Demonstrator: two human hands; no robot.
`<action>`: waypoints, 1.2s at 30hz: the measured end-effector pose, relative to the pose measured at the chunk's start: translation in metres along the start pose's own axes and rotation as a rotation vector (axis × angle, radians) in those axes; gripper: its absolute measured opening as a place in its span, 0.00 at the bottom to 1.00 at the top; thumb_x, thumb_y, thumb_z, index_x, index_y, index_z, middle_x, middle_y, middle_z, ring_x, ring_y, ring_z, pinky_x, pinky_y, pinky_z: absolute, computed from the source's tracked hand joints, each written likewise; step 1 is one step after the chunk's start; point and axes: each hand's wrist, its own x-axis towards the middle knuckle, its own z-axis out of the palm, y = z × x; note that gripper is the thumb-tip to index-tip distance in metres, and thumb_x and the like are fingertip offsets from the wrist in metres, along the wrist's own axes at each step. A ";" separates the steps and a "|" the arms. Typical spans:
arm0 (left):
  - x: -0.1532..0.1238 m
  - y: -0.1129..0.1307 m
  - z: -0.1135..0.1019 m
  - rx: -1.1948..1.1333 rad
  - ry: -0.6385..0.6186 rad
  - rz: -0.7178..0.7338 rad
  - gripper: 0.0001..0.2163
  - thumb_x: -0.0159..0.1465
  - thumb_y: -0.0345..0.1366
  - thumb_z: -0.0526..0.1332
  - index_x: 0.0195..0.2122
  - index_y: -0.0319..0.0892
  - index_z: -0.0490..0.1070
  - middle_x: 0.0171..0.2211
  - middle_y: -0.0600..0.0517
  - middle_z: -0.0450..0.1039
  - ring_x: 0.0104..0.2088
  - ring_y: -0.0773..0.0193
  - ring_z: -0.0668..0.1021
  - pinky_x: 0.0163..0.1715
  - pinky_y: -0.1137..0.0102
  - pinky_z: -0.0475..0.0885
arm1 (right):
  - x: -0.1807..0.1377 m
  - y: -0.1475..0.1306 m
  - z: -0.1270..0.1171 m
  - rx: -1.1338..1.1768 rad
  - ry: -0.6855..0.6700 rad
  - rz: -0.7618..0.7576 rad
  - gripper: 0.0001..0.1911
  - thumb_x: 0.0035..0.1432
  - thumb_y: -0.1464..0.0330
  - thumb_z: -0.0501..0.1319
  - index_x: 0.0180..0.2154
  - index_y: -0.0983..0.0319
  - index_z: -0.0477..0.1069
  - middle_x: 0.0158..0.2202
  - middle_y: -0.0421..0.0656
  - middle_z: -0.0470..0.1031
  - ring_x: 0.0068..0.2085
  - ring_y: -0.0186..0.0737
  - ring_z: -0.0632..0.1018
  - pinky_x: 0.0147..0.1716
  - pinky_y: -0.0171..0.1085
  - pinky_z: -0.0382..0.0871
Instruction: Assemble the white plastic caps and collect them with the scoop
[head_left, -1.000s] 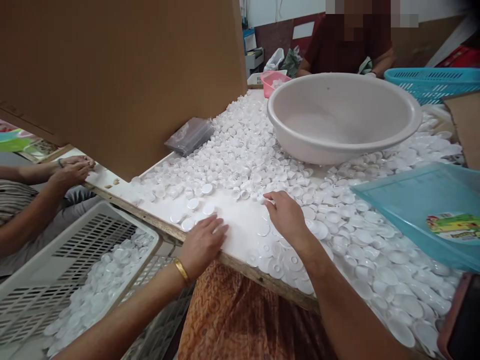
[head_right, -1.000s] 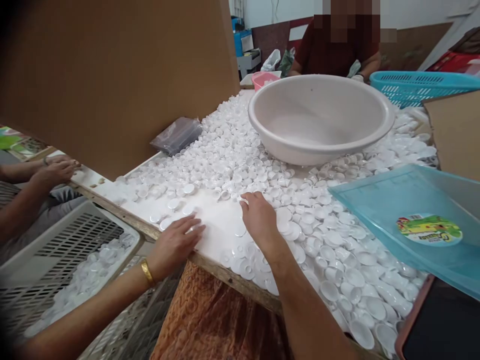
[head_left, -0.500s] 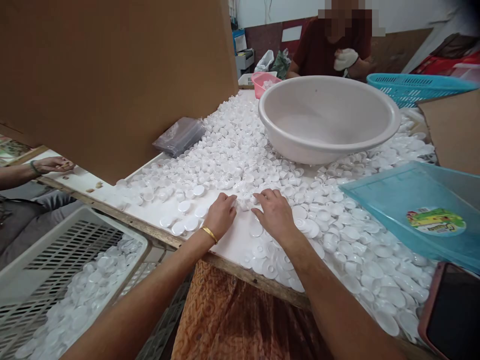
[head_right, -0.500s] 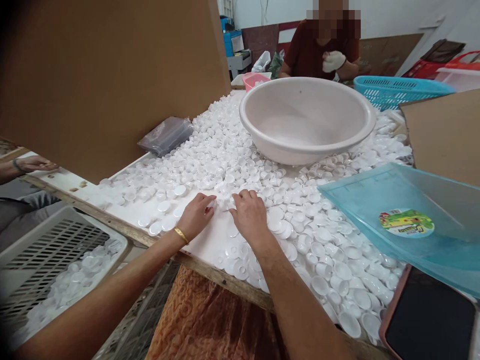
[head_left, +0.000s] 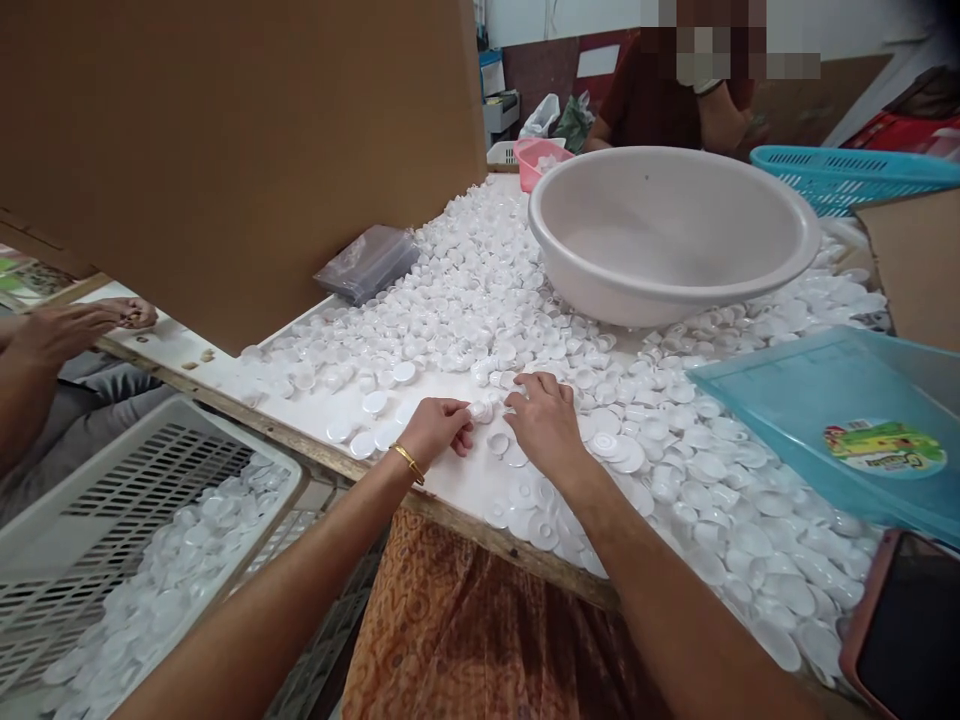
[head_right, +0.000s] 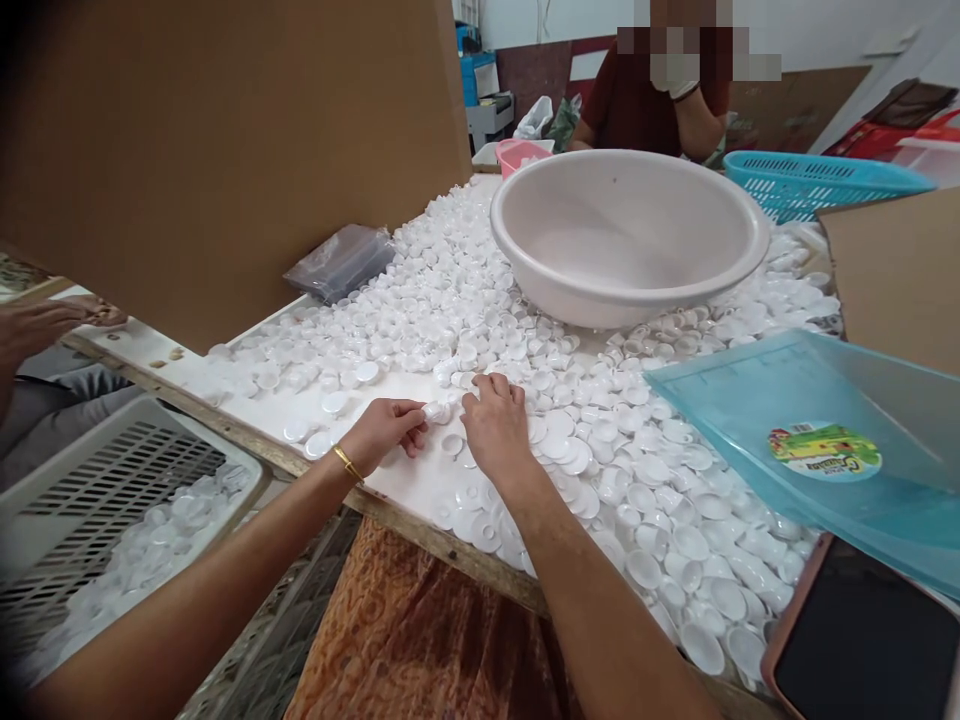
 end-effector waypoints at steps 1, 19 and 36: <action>-0.002 0.001 0.000 0.042 0.013 0.003 0.05 0.56 0.28 0.56 0.28 0.33 0.70 0.18 0.54 0.67 0.14 0.71 0.70 0.13 0.76 0.63 | 0.000 0.000 0.000 -0.001 -0.003 0.004 0.08 0.52 0.68 0.62 0.36 0.60 0.73 0.50 0.45 0.66 0.50 0.47 0.61 0.42 0.44 0.55; -0.024 0.009 0.007 0.852 -0.258 -0.085 0.13 0.54 0.36 0.48 0.16 0.39 0.64 0.12 0.52 0.66 0.14 0.68 0.68 0.17 0.74 0.62 | 0.005 0.001 -0.010 0.132 -0.171 0.166 0.09 0.59 0.68 0.52 0.32 0.58 0.70 0.30 0.43 0.73 0.38 0.40 0.69 0.39 0.39 0.53; -0.001 0.005 0.011 1.142 0.102 0.486 0.11 0.61 0.33 0.50 0.32 0.40 0.71 0.34 0.48 0.68 0.33 0.63 0.73 0.32 0.70 0.65 | 0.001 0.000 -0.012 0.134 -0.129 0.064 0.09 0.58 0.66 0.54 0.39 0.59 0.70 0.39 0.43 0.74 0.43 0.41 0.70 0.41 0.40 0.54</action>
